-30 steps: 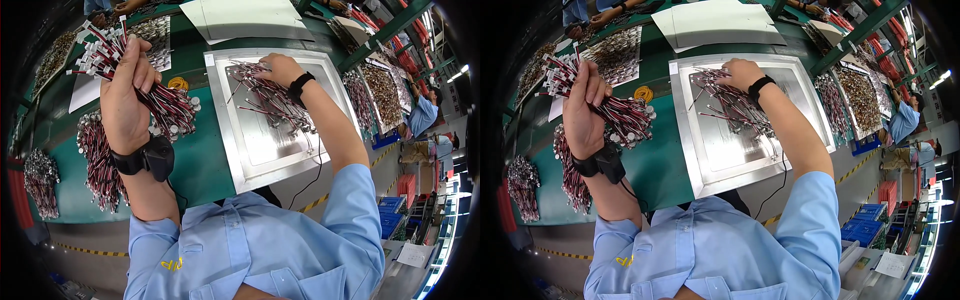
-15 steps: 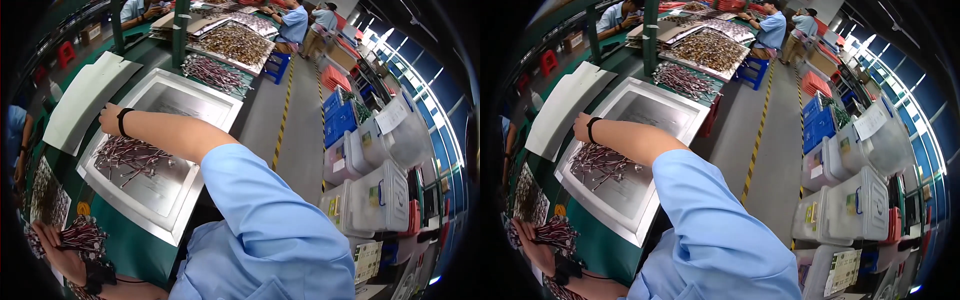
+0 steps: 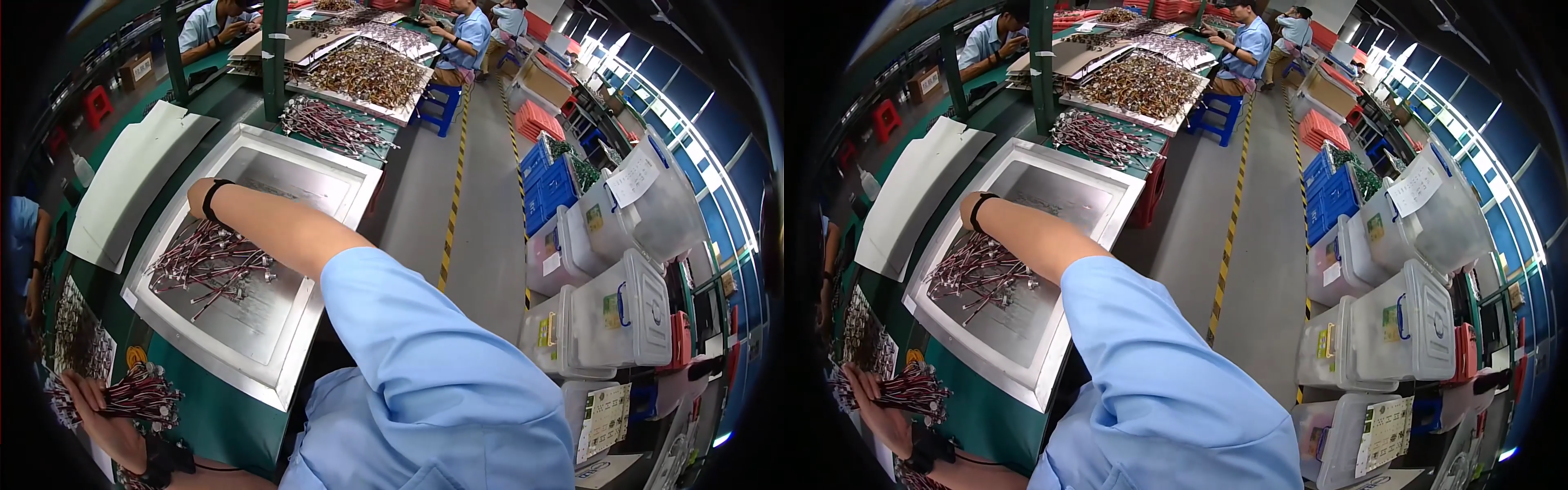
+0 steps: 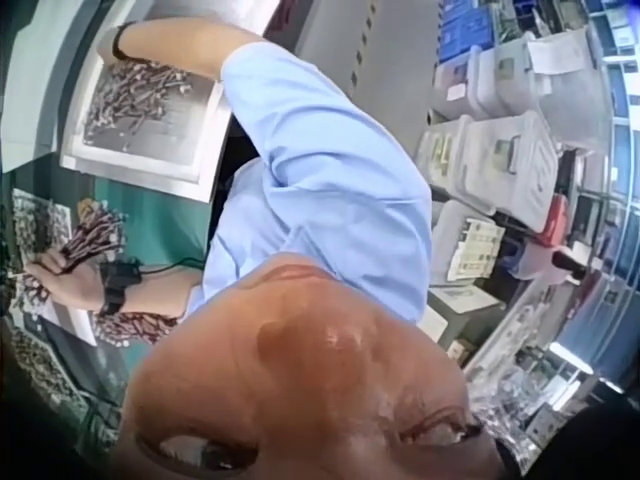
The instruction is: The person gathers a bundle of wires and potentiometers by hand, then picks up individual potentiometers from a tray and adds them to the bundle. They then pick up individual wires from the tray and insert them into the potentiometers while holding the bundle.
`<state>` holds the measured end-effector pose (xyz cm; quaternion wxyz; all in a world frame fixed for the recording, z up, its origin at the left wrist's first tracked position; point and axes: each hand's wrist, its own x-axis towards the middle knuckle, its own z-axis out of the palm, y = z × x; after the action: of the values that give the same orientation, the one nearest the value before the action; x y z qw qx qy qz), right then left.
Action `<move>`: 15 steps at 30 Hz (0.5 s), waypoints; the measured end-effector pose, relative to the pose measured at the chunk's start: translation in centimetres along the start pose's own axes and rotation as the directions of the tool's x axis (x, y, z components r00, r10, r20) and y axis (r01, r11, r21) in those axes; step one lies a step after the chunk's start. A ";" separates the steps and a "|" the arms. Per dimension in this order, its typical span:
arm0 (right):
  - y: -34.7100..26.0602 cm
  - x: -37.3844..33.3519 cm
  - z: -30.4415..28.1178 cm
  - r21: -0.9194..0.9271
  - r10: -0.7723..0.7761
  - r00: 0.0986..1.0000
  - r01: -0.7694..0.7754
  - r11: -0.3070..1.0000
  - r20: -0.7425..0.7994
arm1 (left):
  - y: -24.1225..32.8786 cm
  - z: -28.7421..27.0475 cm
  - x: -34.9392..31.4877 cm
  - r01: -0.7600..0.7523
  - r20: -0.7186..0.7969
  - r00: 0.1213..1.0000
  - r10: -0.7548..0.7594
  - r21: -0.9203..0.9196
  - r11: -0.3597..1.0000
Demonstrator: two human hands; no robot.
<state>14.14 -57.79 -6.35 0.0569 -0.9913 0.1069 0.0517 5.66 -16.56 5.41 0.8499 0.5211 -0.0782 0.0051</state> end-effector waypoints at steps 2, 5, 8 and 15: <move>1.1 0.7 1.7 0.041 0.073 0.995 -0.070 0.997 -0.064 | -0.1 0.8 -0.3 -0.006 -0.029 1.000 0.007 0.032 0.999; 1.3 0.7 2.8 0.144 0.208 0.964 -0.185 0.972 -0.164 | 0.0 2.7 -1.2 -0.032 -0.130 0.991 0.030 -0.006 0.999; 1.5 0.8 1.2 0.059 0.098 0.995 -0.099 0.993 0.026 | 0.0 1.3 -0.8 -0.032 -0.141 0.990 0.031 -0.005 0.999; 2.7 -1.2 -0.2 0.153 0.241 0.944 -0.210 0.966 -0.226 | -0.2 -0.9 0.4 -0.021 0.101 0.995 0.024 -0.033 0.999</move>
<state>12.38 -60.21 -6.31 0.0999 -0.9657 0.2292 -0.0707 6.24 -15.93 4.88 0.8530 0.5059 -0.1271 -0.0131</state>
